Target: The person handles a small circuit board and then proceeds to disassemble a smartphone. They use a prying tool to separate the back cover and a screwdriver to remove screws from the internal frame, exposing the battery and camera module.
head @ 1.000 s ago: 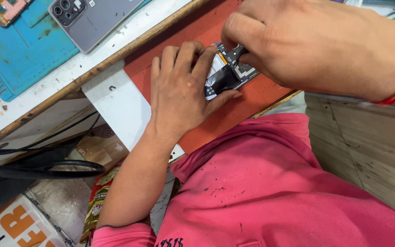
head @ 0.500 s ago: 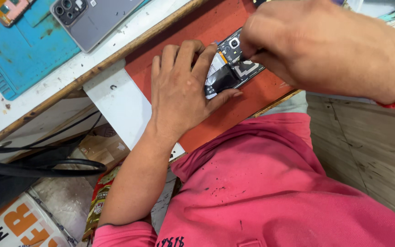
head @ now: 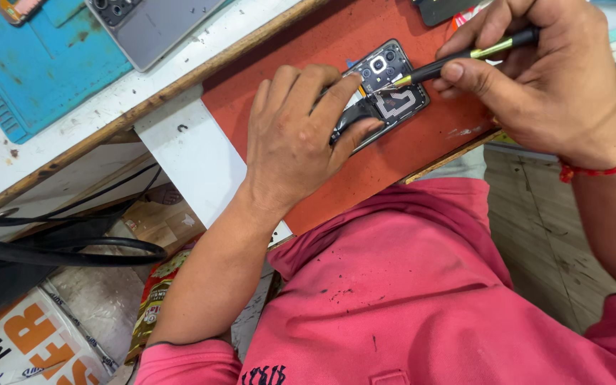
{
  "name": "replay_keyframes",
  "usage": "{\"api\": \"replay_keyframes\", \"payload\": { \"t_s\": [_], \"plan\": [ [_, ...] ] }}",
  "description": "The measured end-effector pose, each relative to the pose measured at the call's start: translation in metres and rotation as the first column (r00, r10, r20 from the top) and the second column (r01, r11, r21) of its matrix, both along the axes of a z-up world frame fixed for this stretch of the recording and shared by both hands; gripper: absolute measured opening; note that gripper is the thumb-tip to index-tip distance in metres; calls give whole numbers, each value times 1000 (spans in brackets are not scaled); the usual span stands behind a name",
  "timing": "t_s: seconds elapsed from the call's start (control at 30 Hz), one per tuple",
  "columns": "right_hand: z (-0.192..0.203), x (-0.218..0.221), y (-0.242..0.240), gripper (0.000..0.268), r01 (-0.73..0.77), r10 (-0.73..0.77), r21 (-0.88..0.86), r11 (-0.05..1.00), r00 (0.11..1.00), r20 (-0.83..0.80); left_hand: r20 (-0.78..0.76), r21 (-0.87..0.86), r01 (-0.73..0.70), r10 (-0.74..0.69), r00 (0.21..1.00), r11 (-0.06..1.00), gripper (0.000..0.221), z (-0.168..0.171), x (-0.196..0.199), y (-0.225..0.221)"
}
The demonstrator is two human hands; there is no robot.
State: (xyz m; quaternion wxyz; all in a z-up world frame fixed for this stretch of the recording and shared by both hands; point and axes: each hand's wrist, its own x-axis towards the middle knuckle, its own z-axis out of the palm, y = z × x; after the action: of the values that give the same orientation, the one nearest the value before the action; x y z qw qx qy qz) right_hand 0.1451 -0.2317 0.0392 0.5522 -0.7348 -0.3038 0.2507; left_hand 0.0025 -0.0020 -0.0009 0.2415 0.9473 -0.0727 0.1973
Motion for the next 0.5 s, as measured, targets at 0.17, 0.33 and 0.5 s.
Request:
{"api": "replay_keyframes", "payload": {
  "t_s": [0.17,0.33,0.5],
  "plan": [
    [-27,-5,-6,27,27,-4,145,989,987,-159,87,-25,77,-75,993,997,22,-4,0,1],
    [-32,-13,-15,31,123,-128,141,982,991,33,248,69,-101,81,965,993,14,6,0,15],
    [-40,-14,-21,33,116,-103,-3,993,892,440,266,157,-513,464,845,844,28,20,-5,56]
  ]
}}
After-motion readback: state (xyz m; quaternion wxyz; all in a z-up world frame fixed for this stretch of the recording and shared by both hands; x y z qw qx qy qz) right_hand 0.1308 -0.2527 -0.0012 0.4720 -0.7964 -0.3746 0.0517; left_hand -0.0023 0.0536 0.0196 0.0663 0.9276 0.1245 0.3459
